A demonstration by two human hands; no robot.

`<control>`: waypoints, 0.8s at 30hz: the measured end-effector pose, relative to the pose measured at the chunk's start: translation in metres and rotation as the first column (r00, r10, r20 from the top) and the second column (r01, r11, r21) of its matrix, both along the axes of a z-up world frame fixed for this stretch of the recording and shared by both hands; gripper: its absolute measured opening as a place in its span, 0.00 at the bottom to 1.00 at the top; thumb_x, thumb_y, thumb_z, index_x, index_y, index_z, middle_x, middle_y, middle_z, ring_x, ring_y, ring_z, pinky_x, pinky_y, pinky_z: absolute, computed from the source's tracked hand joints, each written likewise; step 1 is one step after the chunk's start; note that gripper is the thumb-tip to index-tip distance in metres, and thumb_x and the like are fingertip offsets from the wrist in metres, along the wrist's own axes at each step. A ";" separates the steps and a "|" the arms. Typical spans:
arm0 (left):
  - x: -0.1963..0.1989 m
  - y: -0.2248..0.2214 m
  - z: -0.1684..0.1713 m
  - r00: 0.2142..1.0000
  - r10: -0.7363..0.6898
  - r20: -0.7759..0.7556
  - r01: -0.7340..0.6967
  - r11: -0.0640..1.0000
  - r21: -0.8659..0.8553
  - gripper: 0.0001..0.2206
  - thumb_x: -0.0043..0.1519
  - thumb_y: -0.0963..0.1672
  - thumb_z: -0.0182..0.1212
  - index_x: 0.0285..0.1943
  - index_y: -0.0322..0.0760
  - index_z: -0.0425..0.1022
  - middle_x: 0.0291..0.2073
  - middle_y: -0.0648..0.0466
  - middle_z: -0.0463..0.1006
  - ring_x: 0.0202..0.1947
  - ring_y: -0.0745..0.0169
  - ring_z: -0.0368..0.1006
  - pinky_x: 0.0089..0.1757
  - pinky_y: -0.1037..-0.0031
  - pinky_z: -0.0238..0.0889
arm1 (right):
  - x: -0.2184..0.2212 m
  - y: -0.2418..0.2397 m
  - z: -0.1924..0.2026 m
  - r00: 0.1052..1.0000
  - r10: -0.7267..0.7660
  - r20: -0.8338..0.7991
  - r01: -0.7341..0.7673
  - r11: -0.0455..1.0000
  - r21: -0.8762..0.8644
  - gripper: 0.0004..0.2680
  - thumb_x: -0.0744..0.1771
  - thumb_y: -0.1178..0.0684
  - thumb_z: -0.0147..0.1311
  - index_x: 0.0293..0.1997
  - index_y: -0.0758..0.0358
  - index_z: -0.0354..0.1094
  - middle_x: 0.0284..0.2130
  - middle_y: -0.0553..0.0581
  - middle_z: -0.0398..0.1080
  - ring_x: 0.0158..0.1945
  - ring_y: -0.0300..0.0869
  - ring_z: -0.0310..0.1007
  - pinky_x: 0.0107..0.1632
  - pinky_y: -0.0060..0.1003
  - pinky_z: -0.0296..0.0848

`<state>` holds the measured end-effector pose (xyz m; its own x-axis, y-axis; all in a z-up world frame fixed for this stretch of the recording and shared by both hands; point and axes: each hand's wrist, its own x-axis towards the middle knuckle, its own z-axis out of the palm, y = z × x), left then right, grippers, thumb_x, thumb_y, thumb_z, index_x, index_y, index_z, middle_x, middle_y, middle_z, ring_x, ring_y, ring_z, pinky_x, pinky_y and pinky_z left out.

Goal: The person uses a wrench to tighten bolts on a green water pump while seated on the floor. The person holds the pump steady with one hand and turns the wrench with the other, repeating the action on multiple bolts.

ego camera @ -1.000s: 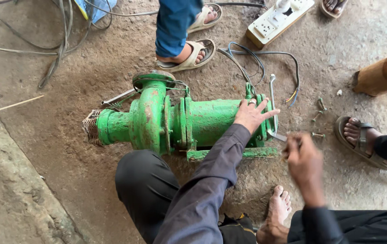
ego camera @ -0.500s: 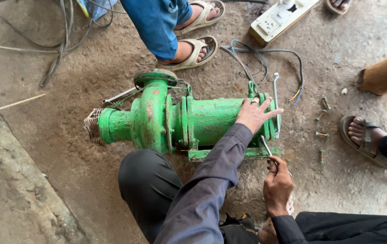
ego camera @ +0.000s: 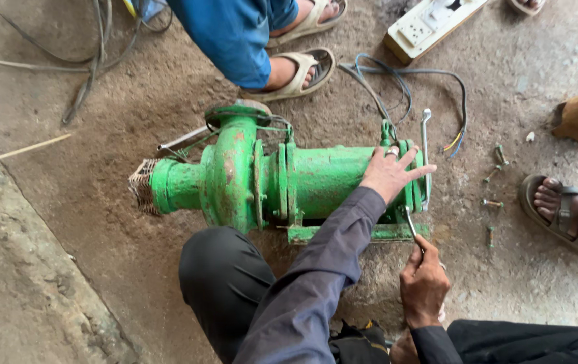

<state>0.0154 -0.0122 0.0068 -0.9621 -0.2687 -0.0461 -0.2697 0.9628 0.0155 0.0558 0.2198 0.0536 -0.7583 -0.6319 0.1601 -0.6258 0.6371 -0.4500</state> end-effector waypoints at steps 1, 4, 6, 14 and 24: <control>0.000 0.001 -0.001 1.000 0.000 0.011 0.000 1.000 0.019 0.33 0.67 0.45 0.53 0.76 0.84 0.46 0.75 0.54 0.58 0.60 0.53 0.71 0.52 0.56 0.59 | -0.001 -0.001 -0.001 0.999 0.018 -0.032 -0.019 1.000 -0.019 0.09 0.72 0.56 0.49 0.59 0.61 0.69 0.28 0.63 0.73 0.28 0.50 0.73 0.32 0.46 0.70; 0.000 0.001 -0.001 0.999 -0.001 0.038 -0.001 0.999 0.047 0.32 0.66 0.45 0.52 0.76 0.83 0.46 0.75 0.54 0.58 0.60 0.54 0.71 0.52 0.55 0.59 | -0.002 -0.002 -0.002 0.999 0.026 -0.047 -0.026 1.000 -0.012 0.09 0.72 0.56 0.49 0.59 0.61 0.69 0.27 0.63 0.72 0.28 0.50 0.73 0.32 0.45 0.70; -0.001 0.000 -0.001 0.999 -0.008 0.044 0.006 0.999 0.034 0.33 0.66 0.46 0.52 0.77 0.83 0.46 0.75 0.53 0.58 0.60 0.53 0.71 0.52 0.57 0.59 | -0.008 -0.007 0.000 1.000 0.014 0.023 -0.017 0.994 0.106 0.07 0.73 0.56 0.49 0.57 0.61 0.68 0.22 0.61 0.71 0.23 0.49 0.71 0.28 0.44 0.69; -0.004 0.002 -0.006 1.000 0.006 -0.019 -0.006 1.000 0.025 0.25 0.67 0.44 0.50 0.71 0.75 0.59 0.72 0.54 0.60 0.58 0.52 0.71 0.49 0.55 0.60 | -0.106 -0.092 0.016 0.969 0.239 0.066 -0.247 0.950 0.190 0.09 0.70 0.55 0.52 0.52 0.69 0.60 0.27 0.72 0.73 0.31 0.64 0.75 0.35 0.56 0.72; -0.003 0.000 0.004 0.996 0.006 0.086 -0.004 1.000 -0.015 0.11 0.64 0.46 0.56 0.51 0.58 0.81 0.74 0.61 0.60 0.63 0.56 0.68 0.52 0.54 0.60 | -0.147 -0.157 0.056 0.884 0.381 0.271 -0.457 0.825 0.334 0.10 0.68 0.50 0.53 0.47 0.66 0.68 0.34 0.73 0.75 0.41 0.65 0.77 0.45 0.55 0.74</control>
<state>0.0125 -0.0118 0.0110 -0.9534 -0.2748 -0.1245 -0.2742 0.9614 -0.0222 -0.0915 0.0625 0.1099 -0.3972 -0.8767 -0.2714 -0.8012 0.4755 -0.3633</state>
